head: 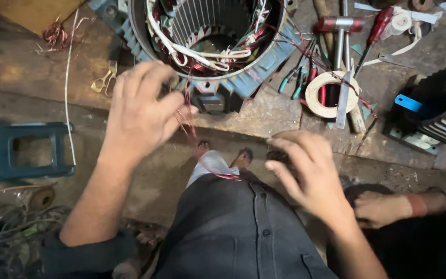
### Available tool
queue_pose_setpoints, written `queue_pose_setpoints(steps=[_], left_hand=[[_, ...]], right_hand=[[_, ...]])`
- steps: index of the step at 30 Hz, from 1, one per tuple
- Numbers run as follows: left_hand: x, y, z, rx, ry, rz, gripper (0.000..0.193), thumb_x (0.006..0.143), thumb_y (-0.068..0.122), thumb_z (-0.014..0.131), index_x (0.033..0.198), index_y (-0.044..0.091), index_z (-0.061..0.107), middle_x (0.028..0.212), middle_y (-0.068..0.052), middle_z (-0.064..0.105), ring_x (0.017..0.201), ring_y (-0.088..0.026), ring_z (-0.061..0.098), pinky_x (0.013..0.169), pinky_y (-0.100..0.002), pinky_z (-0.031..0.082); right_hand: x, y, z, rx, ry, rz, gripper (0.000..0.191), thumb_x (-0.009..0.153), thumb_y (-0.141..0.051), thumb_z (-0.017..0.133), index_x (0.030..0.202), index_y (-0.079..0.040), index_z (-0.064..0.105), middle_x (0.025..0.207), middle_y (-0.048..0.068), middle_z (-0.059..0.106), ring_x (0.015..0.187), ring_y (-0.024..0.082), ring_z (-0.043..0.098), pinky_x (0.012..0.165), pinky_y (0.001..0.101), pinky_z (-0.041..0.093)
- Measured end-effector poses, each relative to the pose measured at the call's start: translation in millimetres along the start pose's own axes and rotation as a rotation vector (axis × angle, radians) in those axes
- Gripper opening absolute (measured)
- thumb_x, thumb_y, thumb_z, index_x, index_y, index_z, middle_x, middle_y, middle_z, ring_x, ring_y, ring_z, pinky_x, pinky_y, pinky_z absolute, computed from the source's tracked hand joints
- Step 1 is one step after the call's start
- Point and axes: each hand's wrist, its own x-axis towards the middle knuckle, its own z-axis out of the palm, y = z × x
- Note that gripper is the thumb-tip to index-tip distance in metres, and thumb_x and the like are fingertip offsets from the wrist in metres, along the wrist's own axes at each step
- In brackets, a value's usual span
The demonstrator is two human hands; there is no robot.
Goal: The person works on an electric motor stator on a workbench. They cut wire with pliers, press white insulating material into the stator slots, tear pieces of tape, and route and pull copper winding wires around the stator while a second person handles another motor housing nearby.
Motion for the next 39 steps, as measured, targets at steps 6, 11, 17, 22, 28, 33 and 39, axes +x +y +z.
queue_pose_setpoints(steps=[6,11,17,22,28,33,39], left_hand=[[-4,28,-4,-0.325,-0.143,0.382,0.014,0.086,0.026,0.075,0.082,0.019,0.064,0.085,-0.001,0.055,0.09,-0.024,0.058,0.087,-0.043,0.046],[-31,50,13,-0.313,-0.041,0.299,0.006,0.089,0.02,0.059,0.089,0.015,0.063,0.09,-0.004,0.054,0.095,-0.023,0.059,0.094,-0.04,0.047],[-71,7,24,-0.328,-0.177,0.222,0.008,0.09,0.021,0.061,0.089,0.014,0.065,0.089,-0.004,0.057,0.101,-0.022,0.062,0.114,-0.043,0.044],[-112,-43,26,-0.138,-0.051,0.139,0.025,0.089,0.018,0.062,0.113,0.014,0.067,0.112,-0.004,0.063,0.126,-0.023,0.062,0.125,-0.037,0.038],[-107,-18,59,-0.439,-0.134,0.21,0.037,0.085,0.025,0.059,0.12,0.017,0.07,0.096,-0.007,0.059,0.111,-0.027,0.061,0.119,-0.046,0.04],[-94,-4,96,-0.622,-0.3,0.382,0.016,0.091,0.021,0.056,0.101,0.022,0.069,0.091,-0.002,0.054,0.094,-0.023,0.059,0.086,-0.041,0.044],[-90,-46,120,-0.636,-0.186,0.544,0.025,0.088,0.017,0.057,0.107,0.02,0.071,0.086,-0.003,0.054,0.083,-0.023,0.054,0.076,-0.038,0.041]], right_hand=[[38,-15,26,0.467,-0.11,0.27,0.033,0.101,-0.019,0.06,0.129,-0.002,0.063,0.119,0.01,0.073,0.112,0.023,0.07,0.097,0.0358,0.052],[69,-21,82,1.046,-0.253,0.451,0.026,0.104,-0.017,0.056,0.125,-0.001,0.061,0.117,0.008,0.068,0.111,0.017,0.062,0.097,0.035,0.049],[85,-29,58,1.297,0.024,1.053,0.012,0.101,-0.018,0.058,0.111,-0.012,0.06,0.07,-0.006,0.038,0.057,0.007,0.036,0.049,0.0249,0.029],[25,-13,47,0.553,-0.107,0.834,0.027,0.099,-0.022,0.051,0.115,-0.005,0.064,0.068,-0.003,0.049,0.058,0.007,0.044,0.052,0.0243,0.037],[-38,-9,82,1.207,0.222,0.666,0.033,0.114,-0.027,0.052,0.111,0.006,0.059,0.082,0.005,0.052,0.073,0.013,0.044,0.069,0.0298,0.038],[-55,-41,116,1.363,0.241,0.783,0.036,0.105,-0.028,0.054,0.115,0.005,0.062,0.078,0.006,0.055,0.072,0.017,0.05,0.068,0.0344,0.043],[-60,-31,99,0.682,0.098,0.972,0.035,0.103,-0.032,0.056,0.099,0.0,0.069,0.075,0.001,0.061,0.068,0.008,0.053,0.061,0.0263,0.044]])
